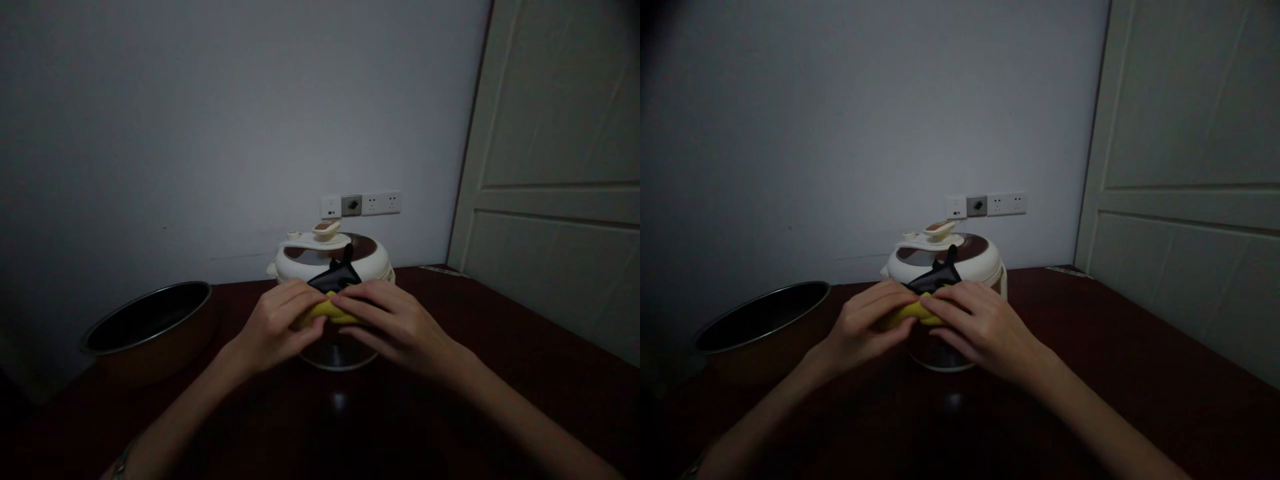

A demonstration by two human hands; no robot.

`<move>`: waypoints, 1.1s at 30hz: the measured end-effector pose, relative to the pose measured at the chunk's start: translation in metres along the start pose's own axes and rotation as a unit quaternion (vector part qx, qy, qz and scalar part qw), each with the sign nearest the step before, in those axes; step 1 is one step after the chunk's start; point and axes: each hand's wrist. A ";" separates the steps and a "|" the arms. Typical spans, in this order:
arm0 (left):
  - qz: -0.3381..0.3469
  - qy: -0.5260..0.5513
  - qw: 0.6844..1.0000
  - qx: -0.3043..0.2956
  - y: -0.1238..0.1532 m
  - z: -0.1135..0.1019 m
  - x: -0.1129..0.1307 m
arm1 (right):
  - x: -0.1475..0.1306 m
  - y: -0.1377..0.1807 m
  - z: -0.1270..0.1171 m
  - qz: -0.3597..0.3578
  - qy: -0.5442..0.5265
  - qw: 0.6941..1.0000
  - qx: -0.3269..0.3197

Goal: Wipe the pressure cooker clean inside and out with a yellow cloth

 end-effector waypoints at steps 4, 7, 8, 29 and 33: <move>-0.070 0.087 0.991 -0.073 -0.002 -0.011 0.037 | -0.025 0.013 -0.026 0.059 -0.081 0.995 0.023; -0.216 0.151 0.944 -0.198 0.014 -0.006 0.058 | -0.044 0.035 -0.027 0.177 -0.202 0.962 -0.052; -0.277 0.167 0.917 -0.236 0.021 -0.002 0.062 | -0.048 0.042 -0.022 0.225 -0.238 0.941 -0.086; -0.398 0.107 0.909 -0.053 0.041 0.039 -0.006 | 0.000 0.055 0.040 0.434 -0.258 0.862 0.046; -0.392 0.102 0.914 -0.021 0.034 0.038 -0.005 | 0.009 0.055 0.037 0.441 -0.166 0.877 0.096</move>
Point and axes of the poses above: each hand's wrist, its own y-axis away from the middle knuckle, its own z-axis out of the palm, x = y × z, and after that the axes turned 2 degrees about -z, right-handed
